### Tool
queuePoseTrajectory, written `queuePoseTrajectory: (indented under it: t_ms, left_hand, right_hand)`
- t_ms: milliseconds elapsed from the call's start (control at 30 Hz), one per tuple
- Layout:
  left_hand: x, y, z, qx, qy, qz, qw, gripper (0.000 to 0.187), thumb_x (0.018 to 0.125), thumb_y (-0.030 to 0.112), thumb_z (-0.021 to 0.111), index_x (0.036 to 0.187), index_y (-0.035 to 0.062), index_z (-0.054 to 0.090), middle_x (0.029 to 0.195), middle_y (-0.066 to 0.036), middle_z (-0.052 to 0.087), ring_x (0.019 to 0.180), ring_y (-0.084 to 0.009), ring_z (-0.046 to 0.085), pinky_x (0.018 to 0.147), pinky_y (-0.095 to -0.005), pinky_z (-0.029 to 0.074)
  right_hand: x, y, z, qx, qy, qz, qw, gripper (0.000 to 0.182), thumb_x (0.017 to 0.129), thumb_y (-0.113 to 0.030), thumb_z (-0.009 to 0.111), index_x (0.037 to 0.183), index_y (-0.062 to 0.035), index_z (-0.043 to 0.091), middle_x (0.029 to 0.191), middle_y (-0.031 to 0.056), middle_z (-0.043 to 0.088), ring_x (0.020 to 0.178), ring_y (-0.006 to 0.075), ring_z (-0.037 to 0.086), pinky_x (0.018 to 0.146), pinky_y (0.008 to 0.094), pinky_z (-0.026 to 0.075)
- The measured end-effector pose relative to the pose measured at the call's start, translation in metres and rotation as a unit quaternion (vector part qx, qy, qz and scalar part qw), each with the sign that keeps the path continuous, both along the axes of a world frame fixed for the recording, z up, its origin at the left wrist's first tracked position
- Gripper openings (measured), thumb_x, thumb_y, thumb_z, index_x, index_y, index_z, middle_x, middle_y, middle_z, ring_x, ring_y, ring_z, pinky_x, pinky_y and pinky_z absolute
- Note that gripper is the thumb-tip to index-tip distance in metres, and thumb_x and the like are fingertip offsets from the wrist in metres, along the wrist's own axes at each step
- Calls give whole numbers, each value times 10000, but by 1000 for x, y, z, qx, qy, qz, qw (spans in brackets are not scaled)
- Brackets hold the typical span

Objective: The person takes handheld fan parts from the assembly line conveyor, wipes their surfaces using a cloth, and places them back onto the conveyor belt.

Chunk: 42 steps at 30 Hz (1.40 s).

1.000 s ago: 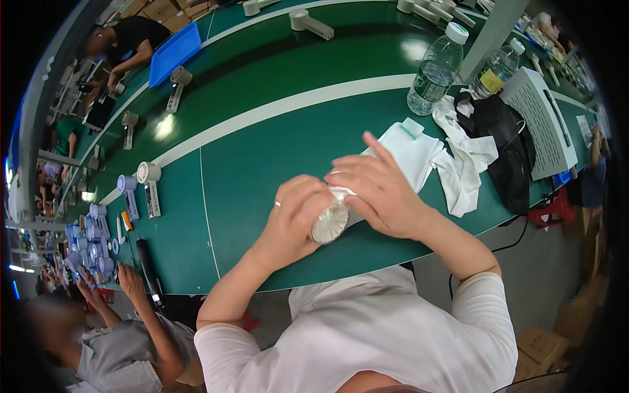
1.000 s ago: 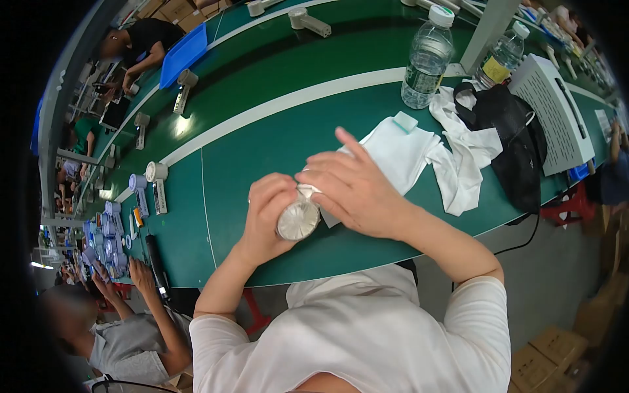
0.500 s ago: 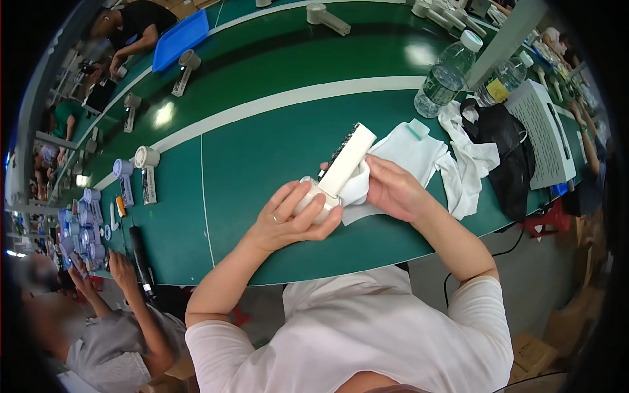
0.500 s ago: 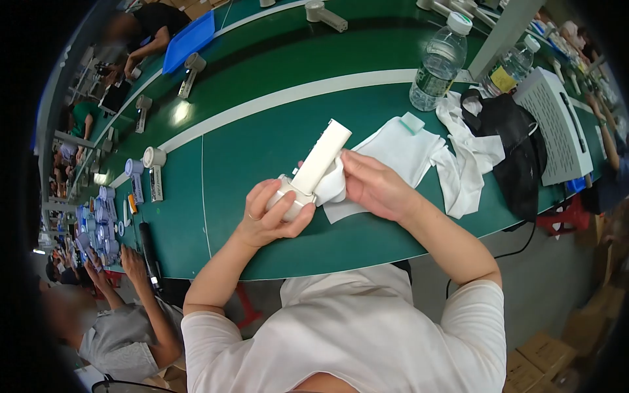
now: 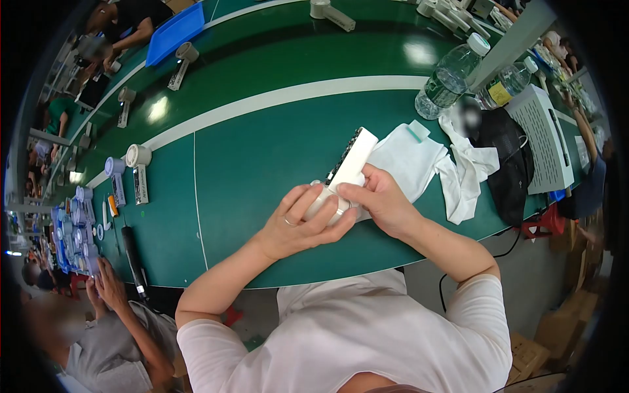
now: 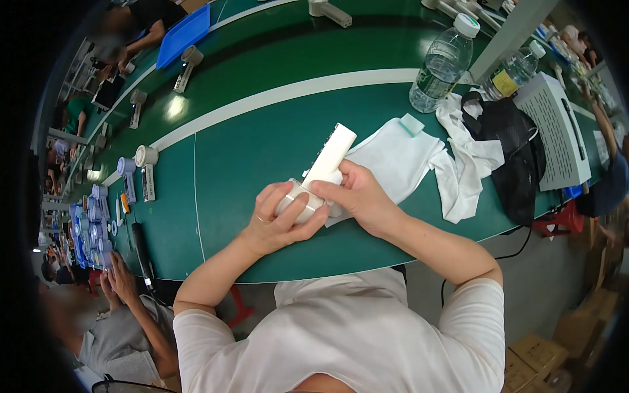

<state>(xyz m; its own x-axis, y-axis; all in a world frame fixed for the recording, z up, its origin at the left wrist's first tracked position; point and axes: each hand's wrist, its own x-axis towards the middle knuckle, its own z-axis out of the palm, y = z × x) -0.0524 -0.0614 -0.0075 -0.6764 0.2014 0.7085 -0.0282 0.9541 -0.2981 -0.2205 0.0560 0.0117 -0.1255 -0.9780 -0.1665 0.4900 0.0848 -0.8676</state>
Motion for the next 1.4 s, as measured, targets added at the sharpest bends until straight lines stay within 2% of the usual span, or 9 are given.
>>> queuePoseTrajectory:
  t_ms: [233, 333, 467, 600, 700, 800, 900, 1133, 1400]
  left_hand:
    - [-2, -13, 10, 220, -58, -54, 972, 549, 761, 118, 752, 1258, 210, 537, 1219, -72, 494, 1150, -290, 505, 939, -418, 459]
    - [-10, -24, 28, 528, -7, -25, 849, 735, 673, 25, 825, 1307, 70, 457, 1226, -131, 489, 1165, -307, 518, 971, -397, 440]
    - [-22, -54, 33, 899, 94, -102, 416, 564, 891, 148, 690, 1354, 52, 383, 1248, -105, 504, 1139, -205, 532, 973, -359, 469]
    - [-23, -72, 30, 943, 84, -82, 312, 540, 980, 314, 561, 1393, 30, 360, 1279, -164, 536, 1146, -278, 564, 982, -416, 478]
    - [-27, -75, 30, 942, 86, -84, 315, 583, 933, 335, 637, 1374, 48, 387, 1256, -148, 533, 1127, -271, 566, 981, -404, 475]
    - [-24, -68, 34, 739, -14, -37, 672, 642, 786, 37, 733, 1343, 116, 423, 1222, -95, 508, 1131, -257, 527, 964, -370, 467]
    - [-22, -76, 24, 175, -72, -17, 982, 646, 677, 26, 766, 1243, 191, 502, 1167, -71, 457, 1115, -315, 501, 905, -376, 527]
    - [-29, -64, 14, -12, -22, -38, 999, 539, 741, 100, 728, 1192, 278, 492, 1114, -37, 420, 1092, -254, 499, 885, -324, 562]
    - [-21, -49, 35, 130, -138, -136, 972, 487, 734, 95, 702, 1189, 203, 564, 1152, -71, 474, 1074, -273, 532, 919, -366, 514]
  right_hand:
    - [-55, -12, -8, 62, -46, -181, 980, 286, 950, -246, 630, 1098, -2, 614, 976, 59, 672, 880, 130, 650, 802, 280, 514]
    - [-65, -12, -11, 64, -75, -222, 970, 339, 1026, -292, 479, 1153, 4, 584, 1127, 142, 661, 1039, 193, 640, 902, 320, 501]
    - [-61, -15, -5, 66, -116, -190, 973, 482, 1051, -401, 358, 1287, 2, 479, 1200, 176, 631, 1116, 274, 624, 962, 386, 491]
    - [-53, -15, -4, 76, -170, -139, 973, 510, 1063, -412, 272, 1352, -21, 426, 1298, 195, 574, 1168, 291, 593, 1000, 399, 469]
    - [-51, -15, -6, 52, -193, -107, 974, 471, 1047, -302, 342, 1421, -17, 354, 1419, 210, 467, 1256, 292, 524, 1045, 409, 428]
    - [-54, -14, -3, 16, -182, -128, 975, 469, 1020, -240, 430, 1422, -11, 352, 1410, 213, 473, 1226, 291, 544, 1041, 405, 430]
    - [-61, -10, 1, -10, -70, -160, 985, 451, 1027, -203, 441, 1422, -19, 324, 1422, 214, 451, 1194, 281, 556, 1030, 400, 439]
    - [-50, -4, 4, -123, 326, -343, 872, 234, 995, -83, 497, 1208, 12, 483, 1266, 194, 603, 994, 205, 665, 805, 291, 551]
    - [-47, -6, 14, -99, 721, -144, 671, 463, 843, 66, 534, 1281, -80, 570, 1368, 85, 568, 1330, 281, 476, 1154, 494, 236]
